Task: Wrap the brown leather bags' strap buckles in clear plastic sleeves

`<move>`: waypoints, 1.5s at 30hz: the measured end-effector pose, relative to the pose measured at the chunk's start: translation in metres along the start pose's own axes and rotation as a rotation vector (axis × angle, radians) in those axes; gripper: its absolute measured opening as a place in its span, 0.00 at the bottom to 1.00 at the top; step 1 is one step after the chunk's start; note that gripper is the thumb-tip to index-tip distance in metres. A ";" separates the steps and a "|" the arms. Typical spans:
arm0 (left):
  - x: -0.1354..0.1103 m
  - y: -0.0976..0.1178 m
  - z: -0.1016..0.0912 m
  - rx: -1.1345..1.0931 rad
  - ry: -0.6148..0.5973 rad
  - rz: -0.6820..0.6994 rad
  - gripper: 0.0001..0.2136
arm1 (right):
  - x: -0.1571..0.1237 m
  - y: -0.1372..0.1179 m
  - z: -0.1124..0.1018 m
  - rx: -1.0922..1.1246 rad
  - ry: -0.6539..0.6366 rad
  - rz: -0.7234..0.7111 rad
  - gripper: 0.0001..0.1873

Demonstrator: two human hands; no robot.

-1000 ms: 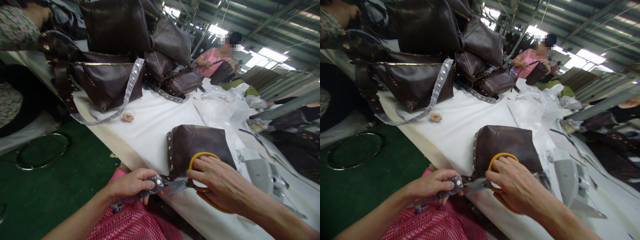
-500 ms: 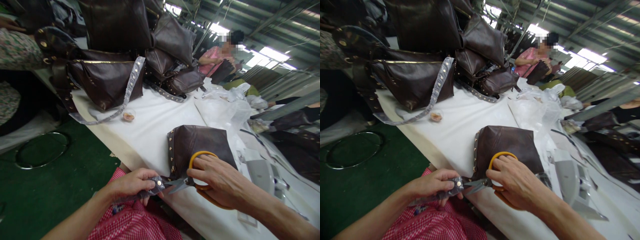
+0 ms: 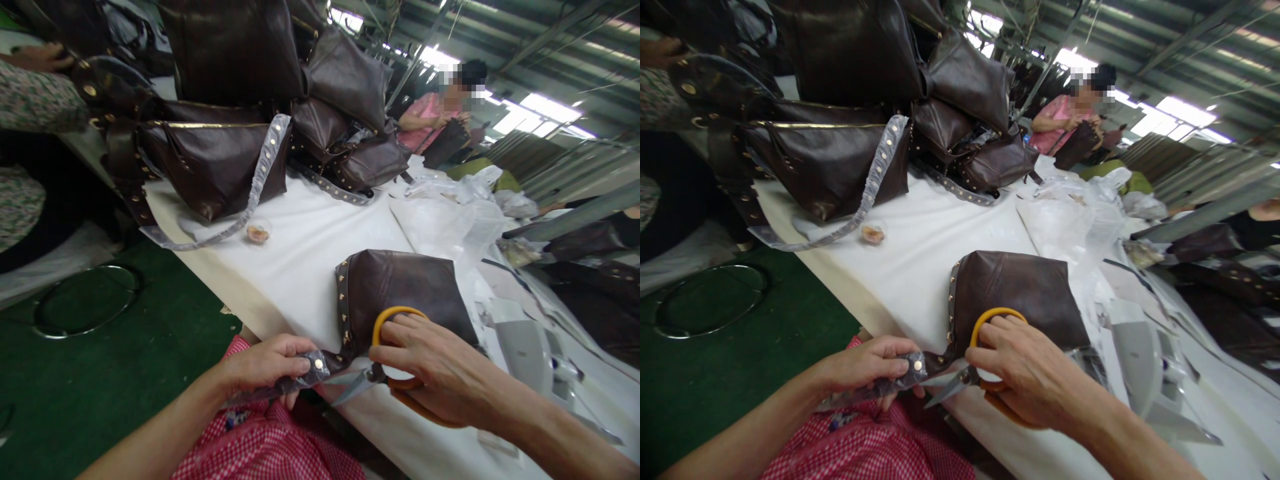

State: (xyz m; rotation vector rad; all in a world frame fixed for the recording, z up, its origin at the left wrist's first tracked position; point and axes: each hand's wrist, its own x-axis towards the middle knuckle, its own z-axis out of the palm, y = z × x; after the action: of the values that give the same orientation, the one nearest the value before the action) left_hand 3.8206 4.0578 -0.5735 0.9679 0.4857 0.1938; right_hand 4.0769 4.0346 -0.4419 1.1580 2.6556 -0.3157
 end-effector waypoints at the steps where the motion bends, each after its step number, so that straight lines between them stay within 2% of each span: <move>1: 0.000 0.001 0.000 0.002 -0.012 -0.004 0.13 | -0.002 0.002 -0.003 -0.011 0.013 0.012 0.07; 5: -0.001 0.004 0.000 -0.007 -0.025 0.005 0.14 | -0.005 0.007 -0.011 -0.085 0.033 0.030 0.07; 12: -0.002 0.002 0.001 -0.023 -0.046 -0.013 0.13 | 0.003 0.003 -0.006 -0.091 0.049 0.018 0.05; 17: -0.002 0.003 0.000 -0.029 -0.049 -0.016 0.12 | 0.009 0.005 -0.006 -0.087 0.009 -0.015 0.04; 24: -0.001 0.002 0.001 -0.037 -0.043 -0.019 0.12 | 0.006 0.010 -0.006 -0.089 -0.007 0.020 0.06; 37: 0.000 0.001 -0.001 -0.089 -0.064 -0.022 0.13 | 0.006 0.012 0.005 -0.036 0.008 0.000 0.07; 45: 0.005 -0.003 -0.008 -0.150 -0.108 0.000 0.16 | 0.008 0.016 0.018 0.053 0.037 -0.049 0.12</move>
State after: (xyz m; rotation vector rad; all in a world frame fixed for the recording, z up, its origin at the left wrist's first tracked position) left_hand 3.8207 4.0639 -0.5816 0.8269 0.3666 0.1748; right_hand 4.0853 4.0456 -0.4632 1.1261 2.7274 -0.3794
